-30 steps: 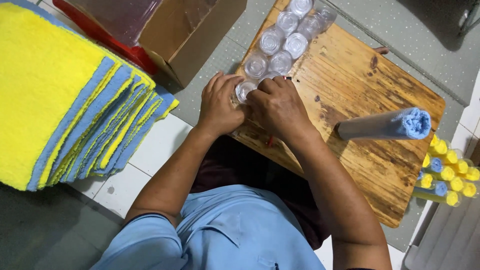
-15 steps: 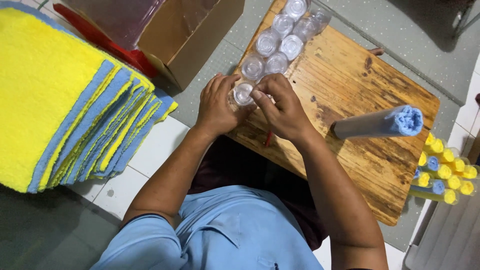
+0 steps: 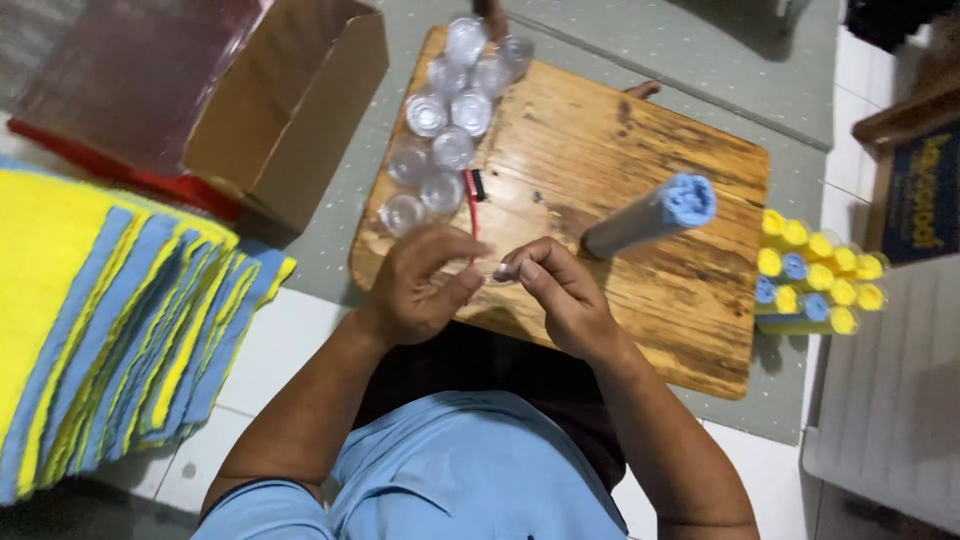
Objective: The person places a blue rolled cloth into a clear plastic container and sets it aside. They then pick up a yellow cloth, lay it flat on a wooden board, and use a red brush to sweep the surface repeatedly.
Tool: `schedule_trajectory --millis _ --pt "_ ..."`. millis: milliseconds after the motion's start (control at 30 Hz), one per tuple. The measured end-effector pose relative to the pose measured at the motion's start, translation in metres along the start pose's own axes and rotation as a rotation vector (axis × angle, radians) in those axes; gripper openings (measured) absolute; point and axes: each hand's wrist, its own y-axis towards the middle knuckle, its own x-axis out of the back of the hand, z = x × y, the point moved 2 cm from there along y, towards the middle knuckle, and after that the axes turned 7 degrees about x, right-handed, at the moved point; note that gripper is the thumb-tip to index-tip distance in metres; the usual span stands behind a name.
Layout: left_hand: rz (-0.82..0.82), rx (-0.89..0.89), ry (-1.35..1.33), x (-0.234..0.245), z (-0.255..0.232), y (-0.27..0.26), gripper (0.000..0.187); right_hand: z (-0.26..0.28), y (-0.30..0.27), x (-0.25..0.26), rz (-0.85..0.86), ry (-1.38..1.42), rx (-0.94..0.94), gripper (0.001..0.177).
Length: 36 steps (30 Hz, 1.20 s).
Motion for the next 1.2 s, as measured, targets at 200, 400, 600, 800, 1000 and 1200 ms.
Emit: schedule_trajectory --millis 200,400,600,800,1000,1200 --pt "0.064 0.204 -0.283 -0.055 -0.02 0.024 0.018 0.056 -0.013 0.033 -0.173 -0.709 0.531 0.042" --pt "0.096 0.371 -0.628 -0.117 -0.034 0.056 0.02 0.074 -0.014 0.074 -0.163 -1.214 0.81 0.043" --pt "0.019 0.15 -0.345 -0.132 -0.027 0.086 0.031 0.095 -0.013 0.115 -0.27 -1.211 0.753 0.043" --pt "0.136 0.047 -0.37 -0.179 0.015 0.081 0.049 0.063 -0.008 0.138 -0.422 -0.598 0.401 0.034" --pt "0.091 0.061 -0.485 -0.194 0.016 0.075 0.046 0.066 0.005 0.118 -0.3 -0.743 0.434 0.037" --pt "0.075 0.054 -0.532 -0.194 0.021 0.074 0.048 0.07 0.004 0.115 -0.237 -0.942 0.462 0.05"
